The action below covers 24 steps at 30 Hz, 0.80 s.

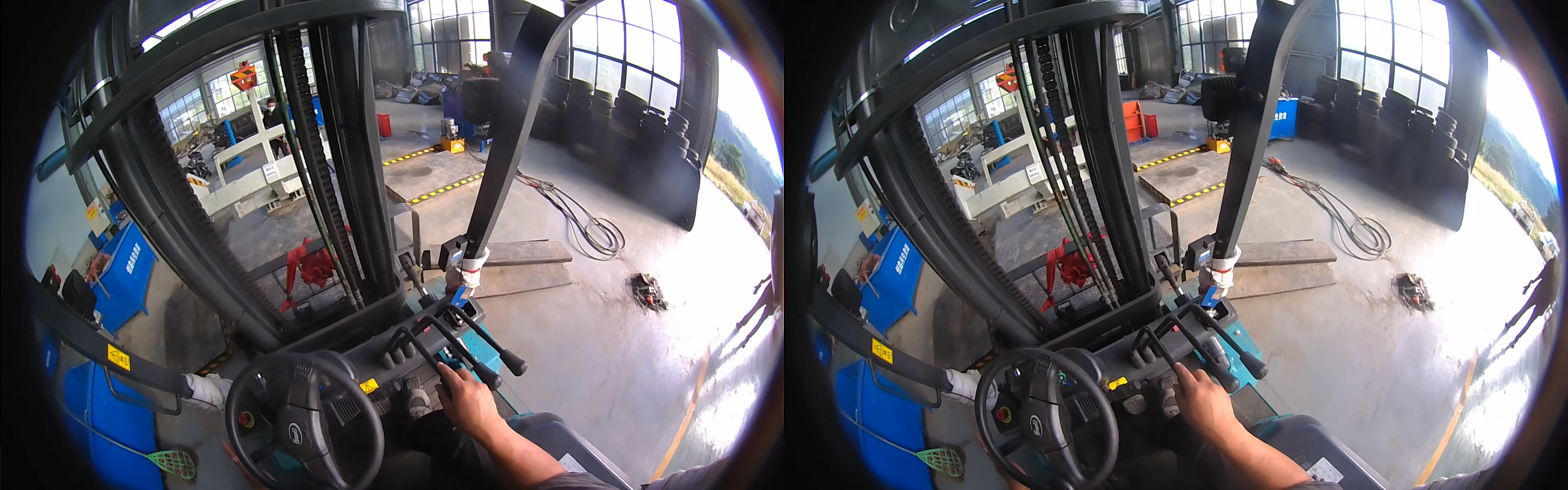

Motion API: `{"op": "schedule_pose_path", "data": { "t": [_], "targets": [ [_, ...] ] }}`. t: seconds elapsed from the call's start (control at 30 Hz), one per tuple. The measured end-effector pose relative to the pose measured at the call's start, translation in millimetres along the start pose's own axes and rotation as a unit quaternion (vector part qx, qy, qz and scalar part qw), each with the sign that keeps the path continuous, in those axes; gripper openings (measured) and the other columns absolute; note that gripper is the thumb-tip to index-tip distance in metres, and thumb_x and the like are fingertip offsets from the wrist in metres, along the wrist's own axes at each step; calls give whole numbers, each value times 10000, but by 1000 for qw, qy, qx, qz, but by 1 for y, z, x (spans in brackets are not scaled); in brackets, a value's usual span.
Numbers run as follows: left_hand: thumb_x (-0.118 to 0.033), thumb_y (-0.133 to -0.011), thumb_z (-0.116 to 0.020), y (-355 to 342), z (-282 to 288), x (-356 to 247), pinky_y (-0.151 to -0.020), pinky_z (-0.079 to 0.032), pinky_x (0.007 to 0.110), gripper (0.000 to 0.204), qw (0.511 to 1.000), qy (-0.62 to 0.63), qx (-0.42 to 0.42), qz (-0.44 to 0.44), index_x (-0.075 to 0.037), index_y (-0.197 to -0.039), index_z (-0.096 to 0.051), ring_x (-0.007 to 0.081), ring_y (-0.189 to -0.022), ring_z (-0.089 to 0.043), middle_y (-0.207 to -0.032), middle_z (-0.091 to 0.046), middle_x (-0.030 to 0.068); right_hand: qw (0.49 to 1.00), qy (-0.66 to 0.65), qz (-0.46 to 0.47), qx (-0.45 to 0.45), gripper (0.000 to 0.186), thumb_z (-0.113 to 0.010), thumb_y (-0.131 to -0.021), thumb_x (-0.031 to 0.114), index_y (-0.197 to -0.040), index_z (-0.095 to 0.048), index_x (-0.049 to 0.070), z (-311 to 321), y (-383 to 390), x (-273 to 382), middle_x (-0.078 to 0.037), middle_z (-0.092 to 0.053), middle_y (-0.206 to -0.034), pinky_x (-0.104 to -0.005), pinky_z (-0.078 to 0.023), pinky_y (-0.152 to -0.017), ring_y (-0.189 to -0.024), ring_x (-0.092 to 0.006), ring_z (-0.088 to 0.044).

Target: The person sits in a forklift and operates the steering wheel and control levers. They maneuver the forklift within a warehouse, then drive it out of the building into an outdoor area.

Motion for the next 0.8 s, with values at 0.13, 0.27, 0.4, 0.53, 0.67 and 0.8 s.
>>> {"op": "schedule_pose_path", "data": {
  "t": [0.13, 0.27, 0.4, 0.53, 0.67, 0.8],
  "targets": [
    [-424, -1109, -416, -14, -8, 4, -1123, -446, 524, 576, 998, 49, 12, -36, 67, -1321, -629, 425, -1274, -597, -1379, -619, 283, 1000, 1, -8, 8, 460, -736, -962, 239, -1396, -659, 108, -2, -2, 0, -181, -704, -1026, -480, -612, -731, -837, -397, -728],
    [-412, -1101, -440, -13, -2, -43, -1139, -432, 523, 562, 991, 89, -38, -95, 72, -1327, -615, 428, -1298, -581, -1399, -603, 287, 1000, 5, 5, -2, 480, -739, -959, 248, -1414, -649, 125, -1, -1, 1, -174, -686, -995, -480, -610, -715, -808, -396, -719],
    [-415, -1123, -371, 52, -11, -124, -1174, -425, 537, 604, 945, -2, 72, -319, 71, -1368, -633, 422, -1362, -579, -1460, -600, 291, 1000, 18, 9, 10, 494, -713, -975, 254, -1443, -618, 128, -1, 4, -2, -169, -659, -981, -488, -606, -686, -779, -393, -710],
    [-331, -1028, -631, 134, -61, -161, -1105, -489, 562, 428, 750, -171, 412, -488, -14, -1311, -677, 440, -1275, -622, -1415, -640, 211, 1000, 15, 27, -1, 485, -676, -991, 244, -1453, -600, 117, -2, 5, -2, -169, -648, -994, -484, -609, -644, -749, -387, -717],
    [-160, -901, -794, 156, -84, -162, -982, -540, 515, 320, 787, -176, 366, -465, -42, -1182, -694, 403, -1102, -660, -1213, -674, 174, 1000, 8, 7, 12, 499, -698, -980, 247, -1455, -605, 129, -2, 5, -3, -170, -660, -999, -489, -613, -691, -798, -393, -718],
    [-136, -885, -807, 158, -88, -158, -932, -538, 508, 283, 797, -166, 354, -460, -52, -1129, -691, 372, -1065, -657, -1159, -663, 144, 999, 15, -8, 29, 510, -712, -970, 245, -1456, -610, 133, -2, 7, -4, -169, -667, -1005, -495, -616, -705, -808, -398, -719]
  ]
}}
Point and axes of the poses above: each hand's wrist, its own y-axis away from the middle knuckle, its own z-axis out of the back of the hand, x = y × z, the point moved 5 cm from there along -y, towards the middle knuckle
